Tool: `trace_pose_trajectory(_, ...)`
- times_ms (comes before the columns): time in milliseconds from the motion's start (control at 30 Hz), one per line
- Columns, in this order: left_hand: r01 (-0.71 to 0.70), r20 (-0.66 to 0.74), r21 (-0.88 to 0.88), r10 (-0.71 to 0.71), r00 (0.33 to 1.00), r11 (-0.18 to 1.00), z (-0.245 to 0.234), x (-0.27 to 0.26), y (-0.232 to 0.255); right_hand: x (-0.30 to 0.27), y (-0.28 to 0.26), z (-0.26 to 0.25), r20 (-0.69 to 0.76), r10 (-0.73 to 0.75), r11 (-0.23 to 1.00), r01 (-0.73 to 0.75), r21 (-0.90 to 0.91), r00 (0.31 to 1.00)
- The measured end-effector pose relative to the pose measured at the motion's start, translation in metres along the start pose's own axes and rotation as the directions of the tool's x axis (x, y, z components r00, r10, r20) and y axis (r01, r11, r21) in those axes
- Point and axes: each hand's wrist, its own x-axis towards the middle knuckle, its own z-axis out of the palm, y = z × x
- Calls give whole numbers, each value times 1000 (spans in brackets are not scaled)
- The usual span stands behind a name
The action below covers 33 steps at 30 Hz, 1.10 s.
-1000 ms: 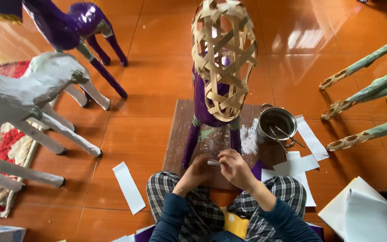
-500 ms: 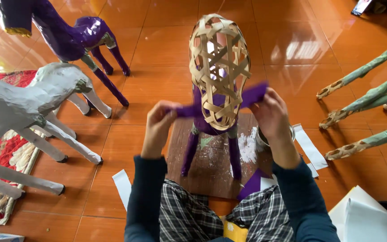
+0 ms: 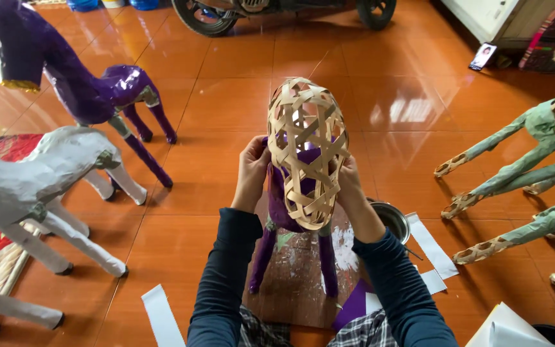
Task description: Decorating a purple animal sculpture by applying glue and attaching paper strips and gold foil
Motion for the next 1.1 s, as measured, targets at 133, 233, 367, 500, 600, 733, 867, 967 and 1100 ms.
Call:
trace_pose_trajectory(133, -22, -37, -7, 22, 999, 1000, 17, -6, 1, -3, 3, -2, -7, -70, 994, 69, -90, 998)
trace_pose_trajectory(233, -4, -51, -61, 1, 999, 998, 26, -5, 2, 13, 34, -24, 34, -54, 991, 58, -120, 998)
trace_pose_trajectory(367, -8, -32, -36, 7, 999, 999, 30, -4, 17, 11, 19, -13, 89, -42, 994, 51, -101, 995)
trace_pose_trajectory(500, -58, -5, 26, 58, 998, 998, 24, 7, 13, 15, 9, -3, 104, -136, 965, 156, -212, 985)
trace_pose_trajectory(600, -102, 25, 78, 100, 995, 992, 21, 20, 8, 17, 0, 5, 123, -215, 922, 243, -303, 969)
trace_pose_trajectory(733, -151, 71, 150, 142, 987, 977, 18, 19, 0, 8, -16, 14, 157, -310, 829, 348, -438, 938)
trace_pose_trajectory(867, -154, -166, 372, 228, 959, 915, 17, -16, 21, -26, -66, 54, 7, -437, 705, 347, -619, 900)
trace_pose_trajectory(967, -43, -215, 293, 109, 970, 955, 22, -41, 13, -36, -38, 47, 131, -491, 736, 490, -467, 861)
trace_pose_trajectory(1100, 24, -29, 331, -15, 999, 943, 30, -65, 13, -33, 78, -21, 183, -253, 967, 252, 31, 950)
